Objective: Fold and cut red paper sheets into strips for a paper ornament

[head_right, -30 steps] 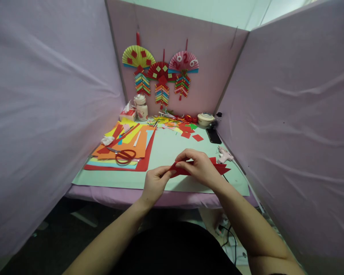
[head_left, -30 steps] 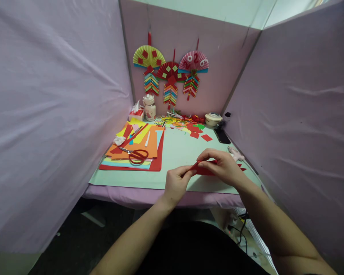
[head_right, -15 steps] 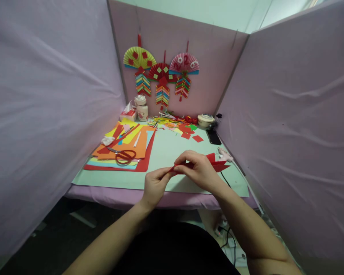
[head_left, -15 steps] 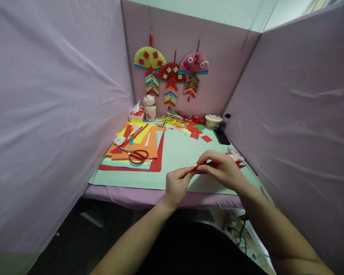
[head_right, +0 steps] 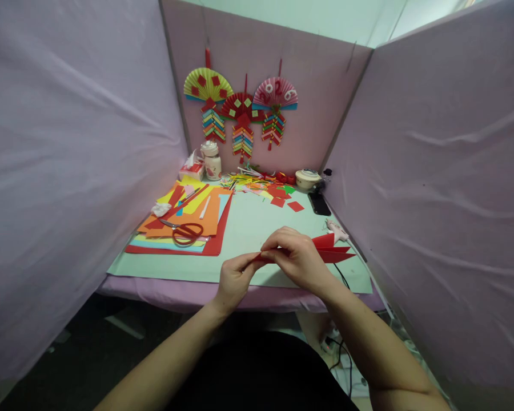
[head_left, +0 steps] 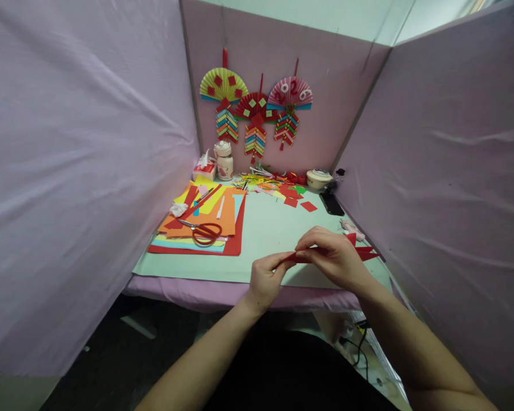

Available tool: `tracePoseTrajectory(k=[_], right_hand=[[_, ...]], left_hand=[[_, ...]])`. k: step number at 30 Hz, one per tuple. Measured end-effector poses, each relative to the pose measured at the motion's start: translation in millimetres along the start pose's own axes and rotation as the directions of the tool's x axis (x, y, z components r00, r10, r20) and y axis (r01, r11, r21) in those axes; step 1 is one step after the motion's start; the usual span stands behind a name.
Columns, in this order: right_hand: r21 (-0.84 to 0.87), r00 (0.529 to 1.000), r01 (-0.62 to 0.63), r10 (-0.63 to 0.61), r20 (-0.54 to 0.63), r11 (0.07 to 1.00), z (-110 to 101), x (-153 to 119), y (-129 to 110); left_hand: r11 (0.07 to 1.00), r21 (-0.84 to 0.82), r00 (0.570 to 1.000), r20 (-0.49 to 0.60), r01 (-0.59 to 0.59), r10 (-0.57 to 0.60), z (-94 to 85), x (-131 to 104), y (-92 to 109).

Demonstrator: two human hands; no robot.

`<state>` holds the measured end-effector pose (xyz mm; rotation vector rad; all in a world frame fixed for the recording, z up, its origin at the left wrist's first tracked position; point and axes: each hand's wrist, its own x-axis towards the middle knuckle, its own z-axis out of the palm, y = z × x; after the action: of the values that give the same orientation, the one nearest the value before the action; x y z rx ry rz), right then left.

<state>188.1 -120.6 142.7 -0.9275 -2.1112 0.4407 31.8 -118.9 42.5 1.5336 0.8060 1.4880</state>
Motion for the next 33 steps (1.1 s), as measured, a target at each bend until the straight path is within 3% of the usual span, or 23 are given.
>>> tracePoseTrajectory(k=[4,8,20,33], right_hand=[[-0.009,1.000,-0.018,0.018,0.009,1.000,-2,0,0],[-0.011,1.000,-0.014,0.014,0.022,1.000,-4,0,1],[0.022,1.000,-0.014,0.014,0.013,1.000,-4,0,6],[0.015,0.999,-0.043,0.043,-0.001,0.999,-4,0,7]], left_hand=[[0.994,-0.001,0.992,0.053,0.111,-0.111,-3.1,-1,8],[0.988,0.040,0.983,0.102,0.148,-0.151,-6.2,-3,12],[0.993,0.112,0.999,0.028,0.034,-0.037,-4.4,-4,12],[0.990,0.128,0.996,0.067,0.058,-0.067,-5.1,-4,4]])
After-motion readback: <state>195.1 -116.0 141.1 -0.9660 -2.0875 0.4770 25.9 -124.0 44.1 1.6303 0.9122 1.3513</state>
